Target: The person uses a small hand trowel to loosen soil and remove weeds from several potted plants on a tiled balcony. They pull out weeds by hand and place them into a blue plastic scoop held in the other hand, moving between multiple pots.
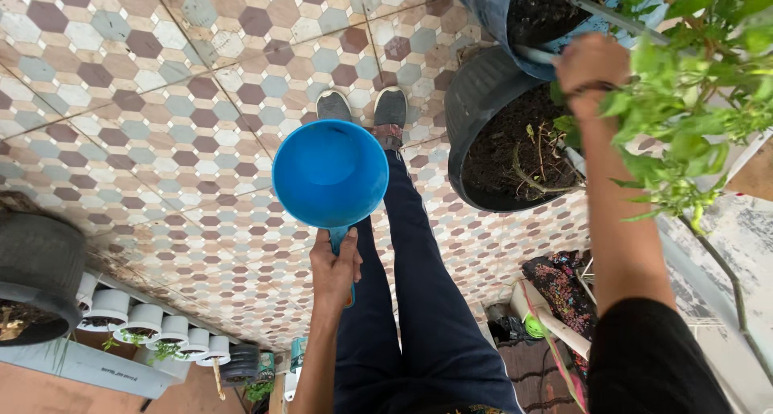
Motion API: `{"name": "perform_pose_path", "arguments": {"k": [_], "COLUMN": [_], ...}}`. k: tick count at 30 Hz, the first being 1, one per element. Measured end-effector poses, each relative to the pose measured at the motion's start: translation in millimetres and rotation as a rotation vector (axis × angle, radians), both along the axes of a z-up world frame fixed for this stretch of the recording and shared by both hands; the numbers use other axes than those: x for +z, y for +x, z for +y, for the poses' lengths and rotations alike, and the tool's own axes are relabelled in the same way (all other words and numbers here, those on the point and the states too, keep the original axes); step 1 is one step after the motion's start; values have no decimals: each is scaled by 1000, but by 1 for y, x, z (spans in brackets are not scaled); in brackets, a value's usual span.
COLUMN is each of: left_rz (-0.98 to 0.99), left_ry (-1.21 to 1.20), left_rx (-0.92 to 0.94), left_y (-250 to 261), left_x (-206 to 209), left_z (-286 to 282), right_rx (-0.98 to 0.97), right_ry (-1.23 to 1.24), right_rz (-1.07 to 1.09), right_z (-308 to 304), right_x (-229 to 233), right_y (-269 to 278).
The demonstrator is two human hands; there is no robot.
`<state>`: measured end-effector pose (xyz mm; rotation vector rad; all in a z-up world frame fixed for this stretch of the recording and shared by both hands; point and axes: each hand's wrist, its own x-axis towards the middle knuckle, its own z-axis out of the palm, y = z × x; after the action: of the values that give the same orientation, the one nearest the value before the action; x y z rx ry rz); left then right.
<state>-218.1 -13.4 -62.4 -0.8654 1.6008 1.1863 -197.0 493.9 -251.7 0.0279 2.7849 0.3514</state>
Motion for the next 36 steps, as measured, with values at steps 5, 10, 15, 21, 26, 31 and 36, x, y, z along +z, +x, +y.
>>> {"name": "perform_pose_path", "arguments": {"k": [5, 10, 15, 21, 26, 31, 36], "left_rz": [12, -15, 21, 58, 61, 8, 14], "left_ry": [40, 34, 46, 62, 82, 74, 60], "left_rx": [-2, 32, 3, -18, -1, 76, 50], "left_y": [0, -2, 0, 2, 5, 6, -2], "left_x": [2, 9, 0, -1, -5, 1, 2], "left_z": [7, 9, 4, 5, 10, 15, 16], "right_rx": [-435, -430, -637, -235, -111, -380, -801], "right_ry": [47, -56, -266, 200, 250, 138, -328], "right_rz": [-49, 209, 324, -118, 54, 39, 347], "right_z": [-1, -17, 3, 26, 34, 20, 10], "right_x": [-50, -18, 1, -33, -72, -11, 8], "right_y": [-2, 43, 64, 39, 15, 42, 76]}}
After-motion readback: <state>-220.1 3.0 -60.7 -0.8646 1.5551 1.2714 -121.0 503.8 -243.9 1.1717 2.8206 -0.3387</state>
